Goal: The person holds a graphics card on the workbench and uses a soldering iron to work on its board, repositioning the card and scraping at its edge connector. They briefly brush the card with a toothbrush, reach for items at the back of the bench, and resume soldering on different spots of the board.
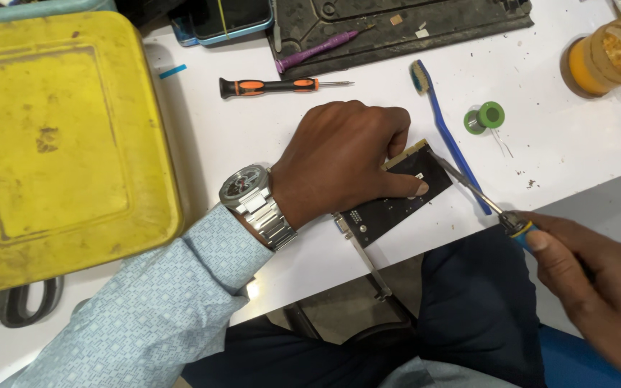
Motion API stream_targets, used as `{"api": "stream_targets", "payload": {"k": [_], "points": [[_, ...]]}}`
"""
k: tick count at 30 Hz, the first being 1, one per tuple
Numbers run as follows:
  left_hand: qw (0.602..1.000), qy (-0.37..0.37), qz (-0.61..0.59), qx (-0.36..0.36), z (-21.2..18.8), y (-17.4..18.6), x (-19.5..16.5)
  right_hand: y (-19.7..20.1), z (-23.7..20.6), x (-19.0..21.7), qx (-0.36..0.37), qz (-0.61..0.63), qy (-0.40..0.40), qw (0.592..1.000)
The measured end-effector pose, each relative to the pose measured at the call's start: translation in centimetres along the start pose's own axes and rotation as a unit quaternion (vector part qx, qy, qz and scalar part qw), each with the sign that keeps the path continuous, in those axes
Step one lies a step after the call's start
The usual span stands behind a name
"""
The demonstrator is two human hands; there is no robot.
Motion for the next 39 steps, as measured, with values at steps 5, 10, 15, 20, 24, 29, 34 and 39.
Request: {"api": "stream_targets", "payload": {"k": [5, 10, 15, 20, 24, 29, 34, 39], "points": [[1.000, 0.002, 0.002, 0.000, 0.0, -0.2, 0.1, -0.6, -1.1, -1.3, -0.021, 0.164, -0.027, 0.986], [1.000, 0.000, 0.003, -0.005, 0.0, -0.2, 0.0, -0.4, -1.3, -0.4, -0.042, 0.081, -0.022, 0.996], [1.000, 0.000, 0.006, -0.002, 0.1, -0.3, 0.0, 0.3, -0.8, 1.4, -0.063, -0.014, 0.001, 0.998], [1.000, -0.006, 0.004, -0.007, 0.1, -0.3, 0.0, 0.3, -0.4, 2.4, -0.064, -0.028, 0.003, 0.998], [1.000, -0.001, 0.002, -0.001, 0.1, -0.3, 0.1, 0.3, -0.3, 2.7, -0.056, -0.067, 0.008, 0.996], [1.000, 0.006, 0.007, 0.007, 0.2, -0.3, 0.0, 0.8, 0.1, 2.9, -0.062, -0.084, 0.026, 0.994], [1.000, 0.003, 0.003, 0.003, 0.1, -0.1, -0.1, 1.5, 1.0, 3.1, -0.052, -0.114, 0.072, 0.990], [1.000, 0.007, 0.002, 0.005, 0.1, 0.0, -0.3, 1.8, 1.8, 3.2, -0.030, -0.163, 0.107, 0.980]]}}
Point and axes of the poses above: each hand's wrist, its own z-axis towards the middle knuckle, its own y-axis out of the back of the hand, x = y × z, the point moved 4 cm from there along z, towards the middle knuckle, and after that the axes turned 14 degrees about -x, right-handed, at the moved point
